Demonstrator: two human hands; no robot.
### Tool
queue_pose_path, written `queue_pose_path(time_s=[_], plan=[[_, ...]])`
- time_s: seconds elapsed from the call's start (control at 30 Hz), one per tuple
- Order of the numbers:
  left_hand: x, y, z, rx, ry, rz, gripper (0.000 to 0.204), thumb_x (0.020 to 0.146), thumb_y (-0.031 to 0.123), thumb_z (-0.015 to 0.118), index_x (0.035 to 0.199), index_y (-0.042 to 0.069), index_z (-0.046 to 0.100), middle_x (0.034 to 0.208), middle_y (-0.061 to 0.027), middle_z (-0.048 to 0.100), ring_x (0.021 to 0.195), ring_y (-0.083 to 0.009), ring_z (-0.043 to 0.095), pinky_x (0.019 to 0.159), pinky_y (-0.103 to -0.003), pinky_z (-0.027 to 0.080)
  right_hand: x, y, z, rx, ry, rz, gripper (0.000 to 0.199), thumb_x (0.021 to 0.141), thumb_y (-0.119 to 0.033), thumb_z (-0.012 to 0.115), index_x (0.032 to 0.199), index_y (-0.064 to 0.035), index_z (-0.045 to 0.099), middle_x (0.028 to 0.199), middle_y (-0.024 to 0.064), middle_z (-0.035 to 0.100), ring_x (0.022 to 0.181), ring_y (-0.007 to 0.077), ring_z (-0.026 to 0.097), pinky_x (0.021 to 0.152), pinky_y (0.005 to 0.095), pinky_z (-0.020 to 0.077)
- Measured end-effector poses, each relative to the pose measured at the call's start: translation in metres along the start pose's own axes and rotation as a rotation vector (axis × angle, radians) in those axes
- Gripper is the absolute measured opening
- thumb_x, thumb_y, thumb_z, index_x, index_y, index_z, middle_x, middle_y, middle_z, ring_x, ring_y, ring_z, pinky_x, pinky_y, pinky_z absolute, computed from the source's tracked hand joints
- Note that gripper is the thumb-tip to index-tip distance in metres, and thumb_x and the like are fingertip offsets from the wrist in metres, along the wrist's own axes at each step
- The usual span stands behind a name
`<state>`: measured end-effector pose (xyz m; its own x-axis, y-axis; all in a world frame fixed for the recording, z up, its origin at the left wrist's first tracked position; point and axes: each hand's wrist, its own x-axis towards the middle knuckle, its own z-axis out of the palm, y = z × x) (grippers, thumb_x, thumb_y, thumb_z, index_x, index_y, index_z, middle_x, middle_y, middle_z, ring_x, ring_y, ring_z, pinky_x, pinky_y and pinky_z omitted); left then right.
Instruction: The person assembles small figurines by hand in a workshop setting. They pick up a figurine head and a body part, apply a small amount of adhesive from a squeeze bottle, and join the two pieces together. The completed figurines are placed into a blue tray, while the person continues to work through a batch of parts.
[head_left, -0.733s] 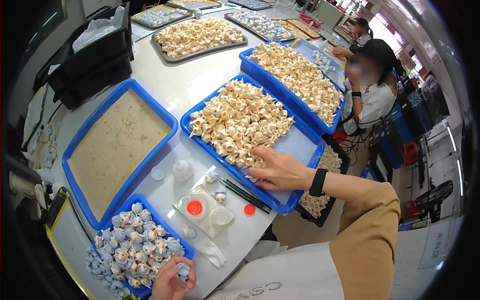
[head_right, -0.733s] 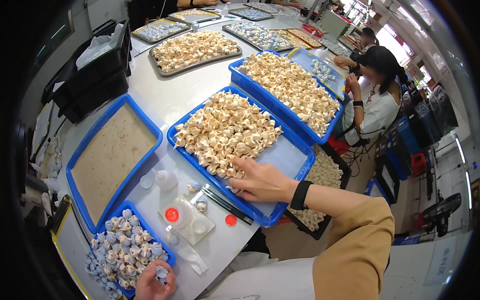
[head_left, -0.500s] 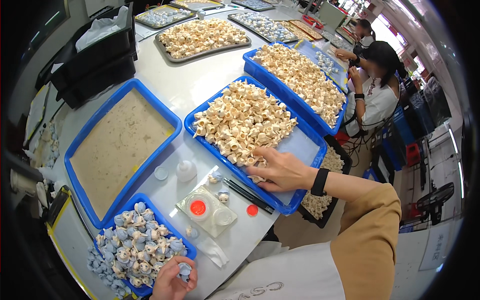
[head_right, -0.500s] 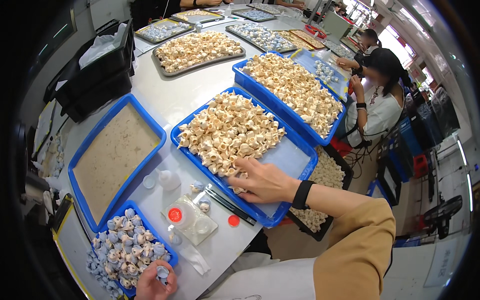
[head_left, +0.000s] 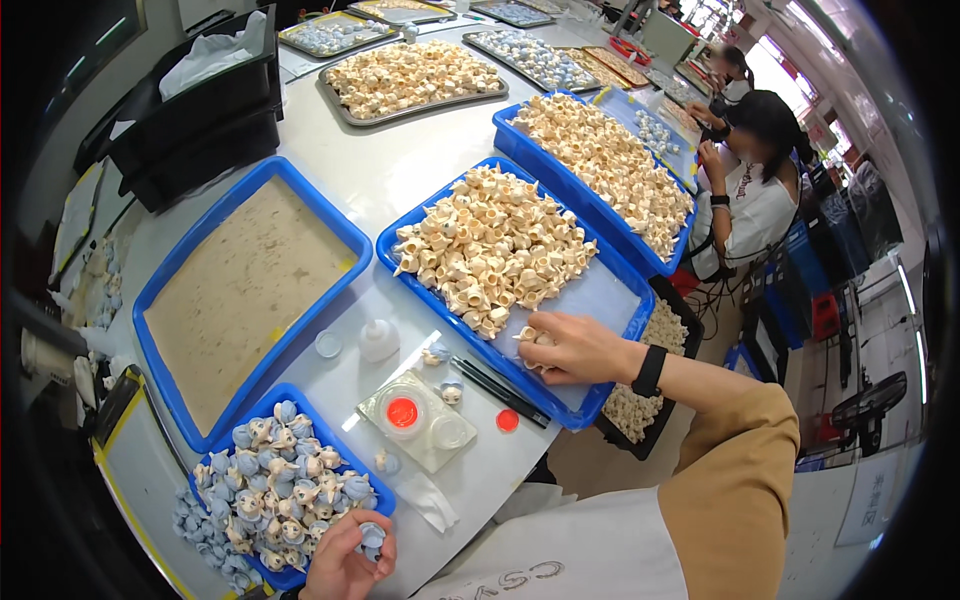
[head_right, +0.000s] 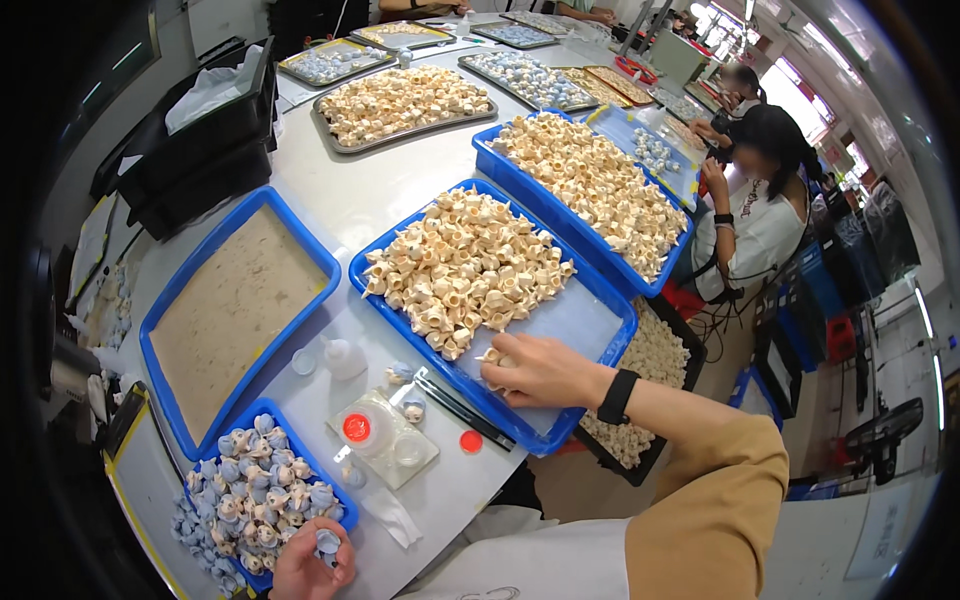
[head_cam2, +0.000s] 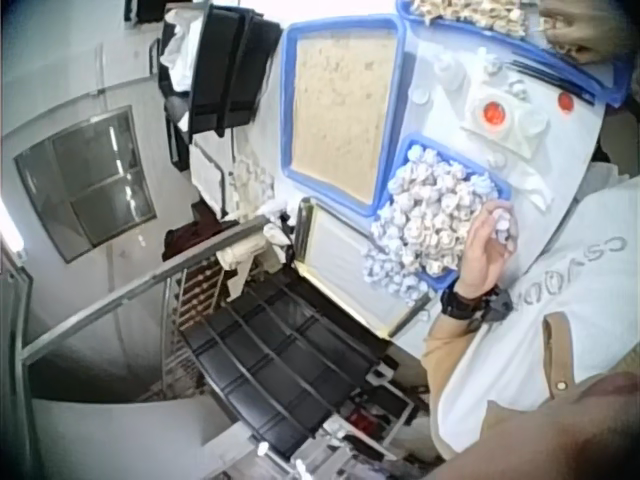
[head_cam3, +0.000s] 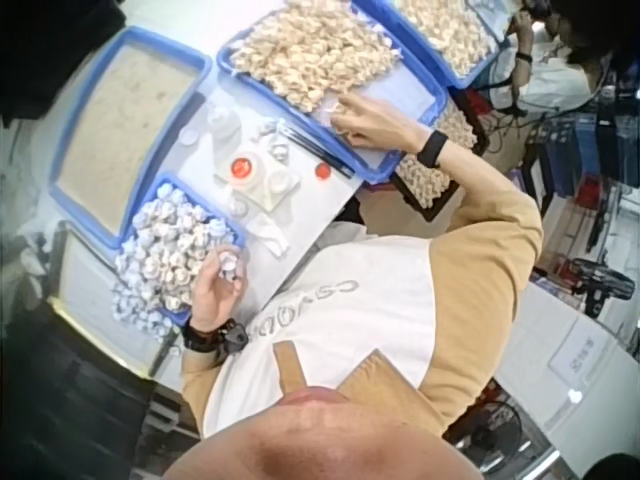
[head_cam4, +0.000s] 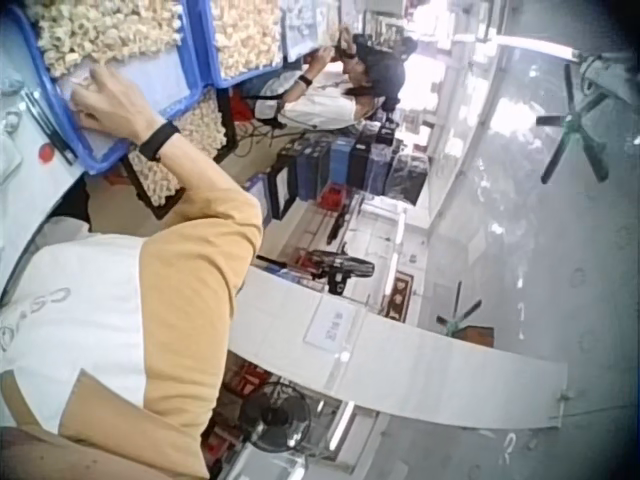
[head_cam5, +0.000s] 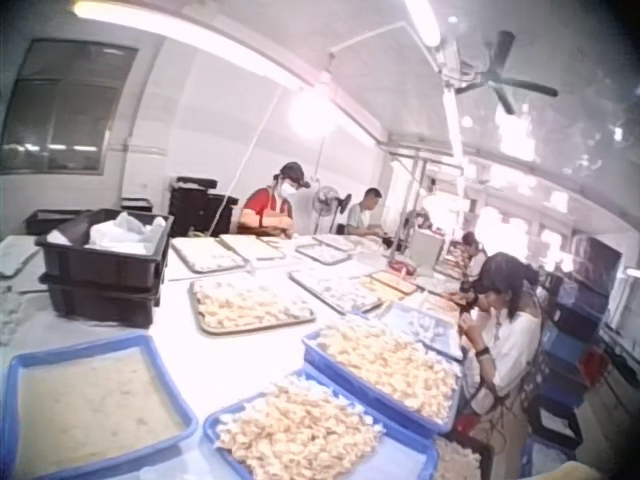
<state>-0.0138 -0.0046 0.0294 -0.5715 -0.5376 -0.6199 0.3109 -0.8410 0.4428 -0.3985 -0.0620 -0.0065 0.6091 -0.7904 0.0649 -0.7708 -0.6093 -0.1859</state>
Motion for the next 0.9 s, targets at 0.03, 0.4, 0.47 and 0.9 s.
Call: queue_pose_path(time_s=[0.03, 0.4, 0.47, 0.9], plan=[[-0.001, 0.001, 0.001, 0.000, 0.000, 0.000, 0.029, 0.088, 0.027, 0.046, 0.106, 0.004, 0.049, 0.076, -0.0066, 0.053, 0.058, -0.0129, 0.049, 0.051, -0.021, 0.039, 0.000, -0.002, -0.001, -0.023, 0.017, 0.018, 0.036, 0.067, -0.018, 0.063, 0.100, -0.0133, 0.049, 0.095, 0.0129, 0.045, 0.077, 0.0269, 0.054, 0.057, 0.0363, 0.0482], [-0.001, 0.000, 0.000, -0.012, -0.055, 0.002, 0.026, 0.088, 0.023, 0.046, 0.105, 0.003, 0.050, 0.074, -0.0061, 0.053, 0.057, -0.0118, 0.048, 0.052, -0.021, 0.040, -0.007, -0.017, -0.001, 0.267, 0.065, 0.260, 0.035, 0.067, -0.005, 0.062, 0.101, -0.0108, 0.053, 0.100, 0.0115, 0.048, 0.077, 0.0275, 0.058, 0.064, 0.0347, 0.0497], [-0.001, 0.000, 0.001, -0.019, -0.058, 0.002, 0.026, 0.089, 0.023, 0.046, 0.104, 0.003, 0.051, 0.073, -0.0059, 0.053, 0.057, -0.0116, 0.048, 0.052, -0.021, 0.040, -0.002, -0.016, -0.014, 0.264, 0.123, 0.277, 0.032, 0.069, -0.005, 0.062, 0.099, -0.0098, 0.055, 0.098, 0.0114, 0.048, 0.076, 0.0278, 0.058, 0.065, 0.0341, 0.0495], [-0.005, 0.000, 0.007, 0.000, -0.037, 0.024, 0.024, 0.088, 0.021, 0.047, 0.101, 0.002, 0.052, 0.073, -0.0054, 0.055, 0.058, -0.0108, 0.050, 0.051, -0.020, 0.040, 0.149, 0.045, -0.037, 0.008, 0.181, 0.210, 0.020, 0.075, -0.016, 0.059, 0.094, -0.0086, 0.060, 0.090, 0.0125, 0.053, 0.076, 0.0286, 0.057, 0.068, 0.0374, 0.0478]])
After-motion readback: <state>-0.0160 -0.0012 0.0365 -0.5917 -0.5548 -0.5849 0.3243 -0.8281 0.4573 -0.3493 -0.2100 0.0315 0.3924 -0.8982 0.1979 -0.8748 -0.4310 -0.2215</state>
